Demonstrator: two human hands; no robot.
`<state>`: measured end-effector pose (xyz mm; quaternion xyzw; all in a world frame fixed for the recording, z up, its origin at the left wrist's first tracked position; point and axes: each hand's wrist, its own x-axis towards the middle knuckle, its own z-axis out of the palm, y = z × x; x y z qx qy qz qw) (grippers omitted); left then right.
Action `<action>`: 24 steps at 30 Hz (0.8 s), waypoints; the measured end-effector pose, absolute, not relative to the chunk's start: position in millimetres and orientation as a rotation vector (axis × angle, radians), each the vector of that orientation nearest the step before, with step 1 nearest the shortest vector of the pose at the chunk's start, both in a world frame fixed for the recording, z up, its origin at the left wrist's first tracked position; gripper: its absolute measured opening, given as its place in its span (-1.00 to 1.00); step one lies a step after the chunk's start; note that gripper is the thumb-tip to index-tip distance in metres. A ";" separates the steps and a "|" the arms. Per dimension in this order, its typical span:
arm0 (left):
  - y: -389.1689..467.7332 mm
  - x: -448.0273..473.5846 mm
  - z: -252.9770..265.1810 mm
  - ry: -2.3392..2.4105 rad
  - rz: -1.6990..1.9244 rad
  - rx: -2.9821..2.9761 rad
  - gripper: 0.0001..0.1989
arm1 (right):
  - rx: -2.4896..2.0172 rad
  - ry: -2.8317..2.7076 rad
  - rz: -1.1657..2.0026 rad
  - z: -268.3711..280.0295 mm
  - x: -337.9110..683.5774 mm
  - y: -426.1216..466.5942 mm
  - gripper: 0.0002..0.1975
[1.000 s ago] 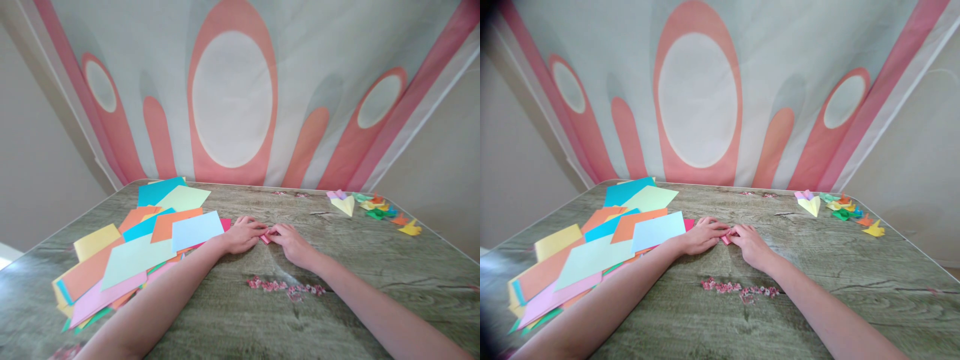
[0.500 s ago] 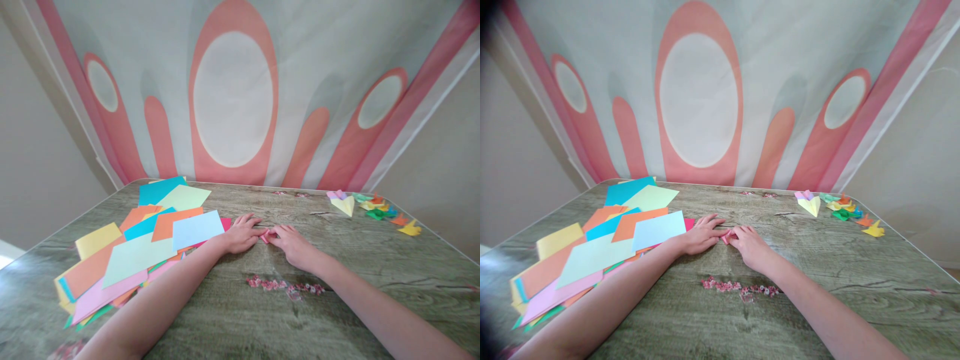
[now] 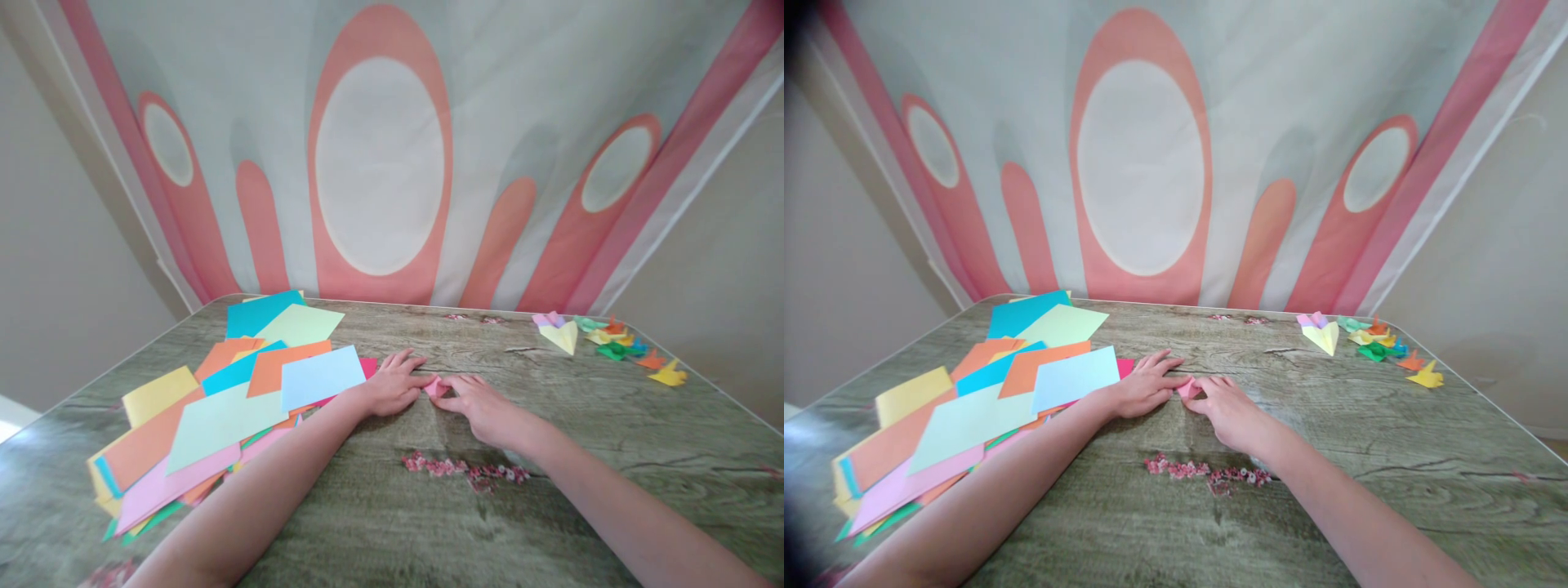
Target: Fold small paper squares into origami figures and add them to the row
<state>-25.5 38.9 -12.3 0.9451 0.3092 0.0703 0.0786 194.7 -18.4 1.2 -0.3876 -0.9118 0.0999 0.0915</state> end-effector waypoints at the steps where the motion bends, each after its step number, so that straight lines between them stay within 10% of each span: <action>1: 38.7 -25.5 -11.9 0.925 0.203 2.834 -0.55 | -1.147 -2.704 0.310 1.8 195.5 -18.5 -0.49; 24: 33.0 -24.1 -7.0 0.948 0.234 2.820 -0.59 | -1.107 -2.480 0.114 -36.9 207.5 7.5 -0.61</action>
